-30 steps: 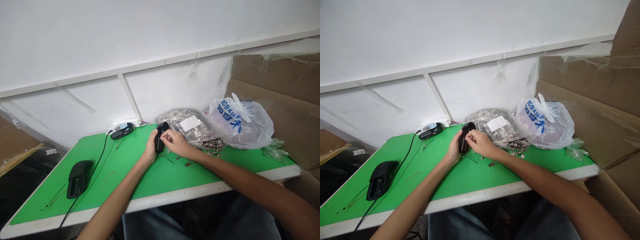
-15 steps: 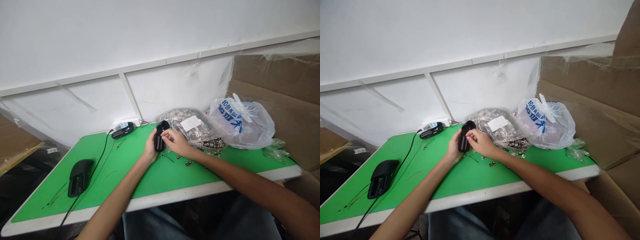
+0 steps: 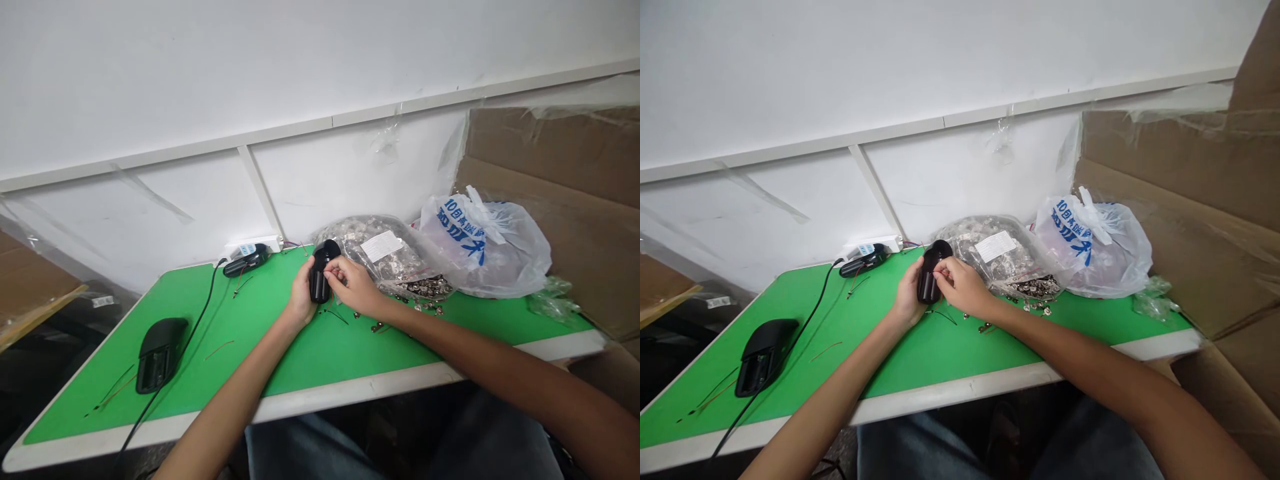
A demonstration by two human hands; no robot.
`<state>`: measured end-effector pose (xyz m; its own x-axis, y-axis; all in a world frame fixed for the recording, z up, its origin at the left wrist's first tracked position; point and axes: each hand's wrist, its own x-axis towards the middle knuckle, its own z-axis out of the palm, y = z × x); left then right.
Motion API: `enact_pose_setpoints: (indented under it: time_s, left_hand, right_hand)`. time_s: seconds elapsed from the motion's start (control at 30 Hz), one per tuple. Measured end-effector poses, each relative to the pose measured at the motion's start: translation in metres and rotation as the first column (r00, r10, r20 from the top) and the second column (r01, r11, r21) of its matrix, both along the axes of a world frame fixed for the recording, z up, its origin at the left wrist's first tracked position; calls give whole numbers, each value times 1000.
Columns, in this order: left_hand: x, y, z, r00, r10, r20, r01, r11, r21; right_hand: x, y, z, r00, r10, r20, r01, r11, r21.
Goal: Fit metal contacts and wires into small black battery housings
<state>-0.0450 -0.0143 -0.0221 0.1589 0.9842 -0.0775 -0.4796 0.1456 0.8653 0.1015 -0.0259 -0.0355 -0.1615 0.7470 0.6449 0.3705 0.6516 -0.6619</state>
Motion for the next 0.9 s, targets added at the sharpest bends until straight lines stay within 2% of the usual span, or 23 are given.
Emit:
enact_pose_setpoints:
  time_s: [0.17, 0.43, 0.6, 0.73, 0.9]
  left_hand:
    - [2, -3, 1, 999, 38, 4, -38, 999, 9]
    - [6, -7, 6, 998, 42, 41, -41, 999, -5]
    - [4, -6, 3, 998, 44, 50, -46, 998, 31]
    - [2, -2, -2, 995, 103, -1, -102, 993, 58]
    - [0, 4, -3, 979, 162, -121, -139, 974, 178]
  right_hand:
    - [3, -1, -2, 993, -19, 117, 5, 993, 116]
    - [4, -1, -3, 985, -56, 163, 23, 980, 198]
    - [7, -3, 0, 968, -89, 236, 34, 973, 228]
    - [8, -3, 1, 953, -109, 284, 40, 971, 237]
    - [7, -2, -1, 952, -95, 292, 27, 973, 228]
